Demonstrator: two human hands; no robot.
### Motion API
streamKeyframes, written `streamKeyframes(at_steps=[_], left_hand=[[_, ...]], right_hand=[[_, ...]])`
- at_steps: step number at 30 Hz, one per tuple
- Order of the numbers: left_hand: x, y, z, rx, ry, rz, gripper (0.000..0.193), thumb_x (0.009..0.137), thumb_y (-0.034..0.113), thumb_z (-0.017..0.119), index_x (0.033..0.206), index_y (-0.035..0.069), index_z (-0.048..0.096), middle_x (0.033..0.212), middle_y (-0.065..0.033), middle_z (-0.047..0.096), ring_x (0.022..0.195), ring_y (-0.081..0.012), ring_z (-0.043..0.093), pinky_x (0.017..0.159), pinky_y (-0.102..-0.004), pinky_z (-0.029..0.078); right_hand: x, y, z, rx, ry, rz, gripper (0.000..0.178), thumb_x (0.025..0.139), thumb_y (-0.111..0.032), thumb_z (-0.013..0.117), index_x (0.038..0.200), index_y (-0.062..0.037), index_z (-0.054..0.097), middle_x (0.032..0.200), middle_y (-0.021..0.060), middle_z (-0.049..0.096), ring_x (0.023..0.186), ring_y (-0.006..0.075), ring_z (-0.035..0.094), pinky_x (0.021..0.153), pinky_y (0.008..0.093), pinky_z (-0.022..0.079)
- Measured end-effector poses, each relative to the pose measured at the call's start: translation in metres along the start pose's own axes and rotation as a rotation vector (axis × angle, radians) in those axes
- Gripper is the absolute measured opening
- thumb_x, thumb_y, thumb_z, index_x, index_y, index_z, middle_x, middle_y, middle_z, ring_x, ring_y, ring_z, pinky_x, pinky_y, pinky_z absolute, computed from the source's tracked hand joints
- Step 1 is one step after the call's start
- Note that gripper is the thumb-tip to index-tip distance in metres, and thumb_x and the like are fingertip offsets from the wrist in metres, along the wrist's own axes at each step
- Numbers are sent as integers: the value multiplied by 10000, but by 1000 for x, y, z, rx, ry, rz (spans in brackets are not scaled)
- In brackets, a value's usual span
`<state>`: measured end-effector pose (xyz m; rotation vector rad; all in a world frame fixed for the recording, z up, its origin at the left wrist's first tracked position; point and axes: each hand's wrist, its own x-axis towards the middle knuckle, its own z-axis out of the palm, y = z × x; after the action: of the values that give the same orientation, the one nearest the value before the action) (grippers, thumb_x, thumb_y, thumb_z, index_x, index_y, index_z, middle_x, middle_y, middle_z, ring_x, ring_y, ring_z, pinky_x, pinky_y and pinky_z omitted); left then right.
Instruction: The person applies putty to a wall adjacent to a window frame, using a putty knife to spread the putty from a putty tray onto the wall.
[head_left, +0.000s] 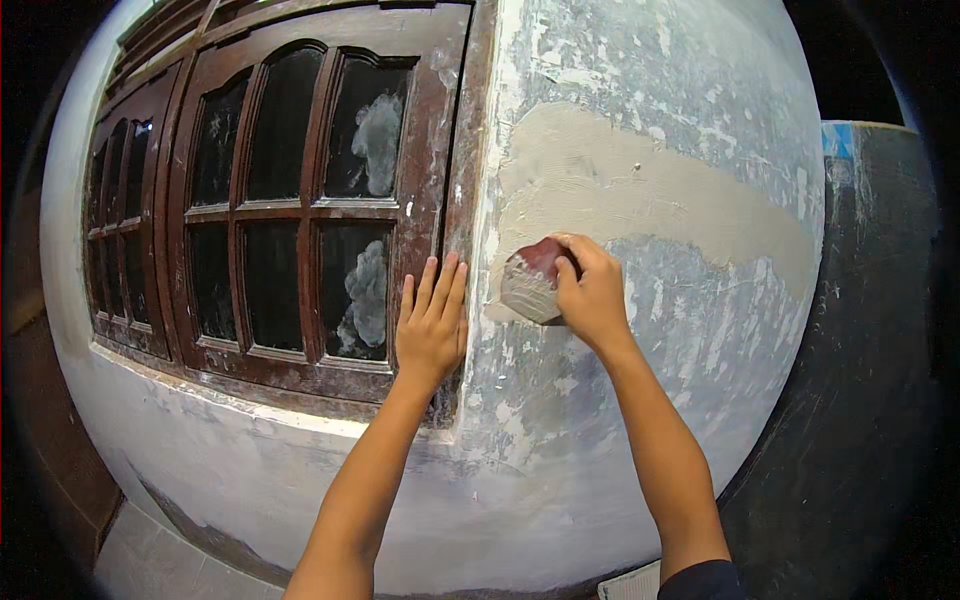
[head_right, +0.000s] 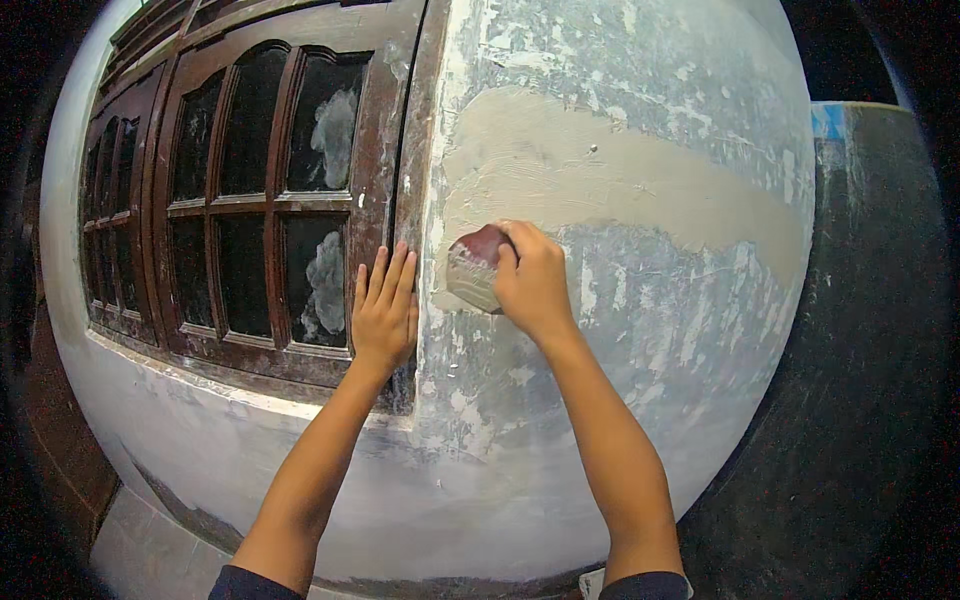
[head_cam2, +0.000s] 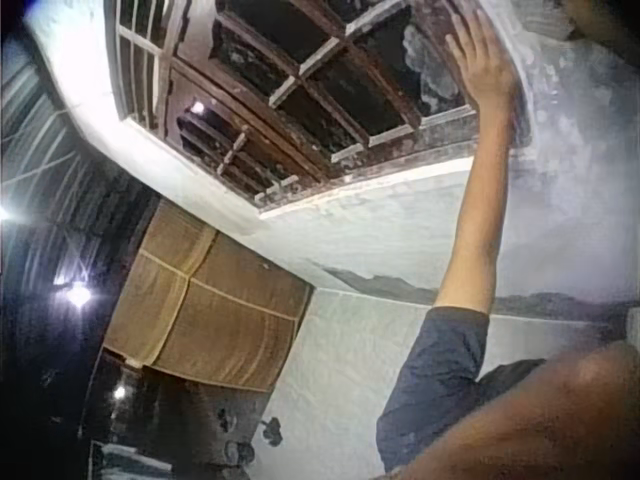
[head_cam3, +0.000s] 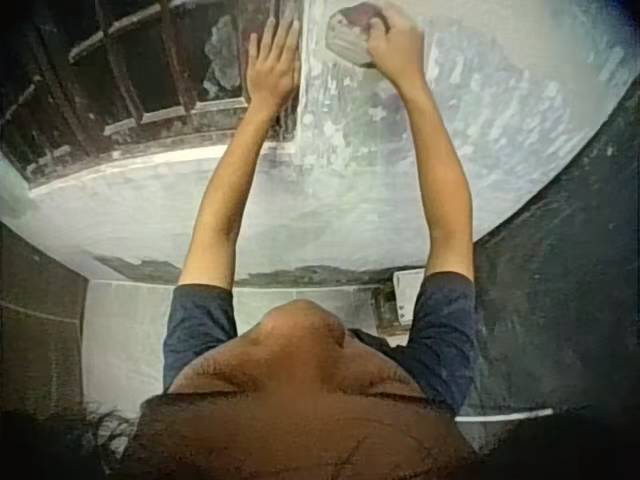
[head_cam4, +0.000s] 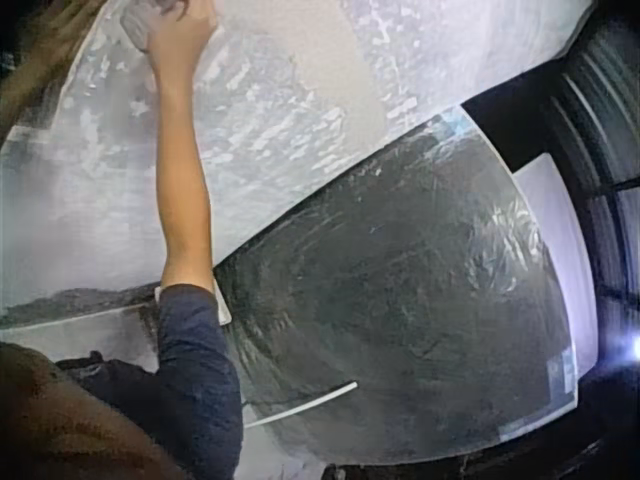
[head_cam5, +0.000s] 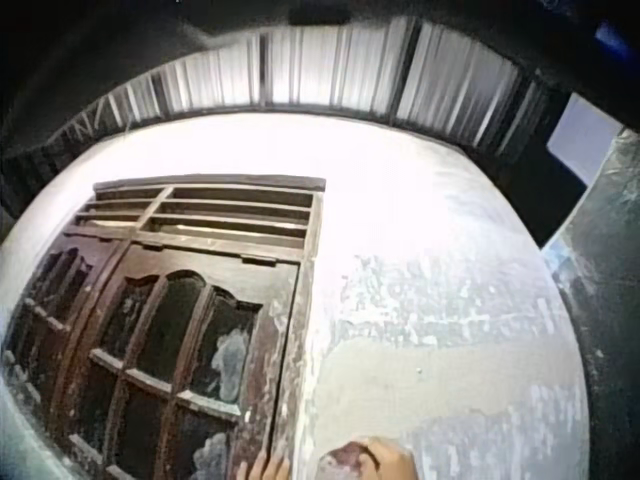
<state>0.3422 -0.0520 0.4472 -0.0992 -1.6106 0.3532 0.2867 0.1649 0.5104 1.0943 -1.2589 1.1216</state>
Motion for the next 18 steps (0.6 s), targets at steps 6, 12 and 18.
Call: streamKeyframes(at_steps=[6, 12, 18], left_hand=[[-3, 0, 4, -17, 3, -4, 567, 884, 156, 492, 1440, 68, 428, 1528, -77, 385, 1419, -281, 340, 1165, -481, 219], [-2, -1, 4, -35, -18, -13, 552, 912, 159, 462, 1452, 62, 413, 1534, -97, 372, 1433, -296, 313, 1175, -481, 188], [-2, -2, 3, -21, -30, -9, 553, 914, 167, 455, 1454, 58, 407, 1536, -96, 369, 1435, -299, 308, 1176, -482, 185]], right_hand=[[7, -2, 2, 69, 59, 115, 248, 806, 25, 528, 1024, 32, 647, 966, 222, 658, 906, 407, 633, 831, 427, 498], [26, -6, 13, -32, 49, -80, 237, 793, 37, 506, 984, 39, 646, 927, 232, 651, 866, 421, 634, 783, 445, 507], [14, -9, 21, 44, -92, -169, 245, 783, 39, 509, 988, 39, 643, 915, 229, 648, 858, 424, 629, 786, 454, 505]])
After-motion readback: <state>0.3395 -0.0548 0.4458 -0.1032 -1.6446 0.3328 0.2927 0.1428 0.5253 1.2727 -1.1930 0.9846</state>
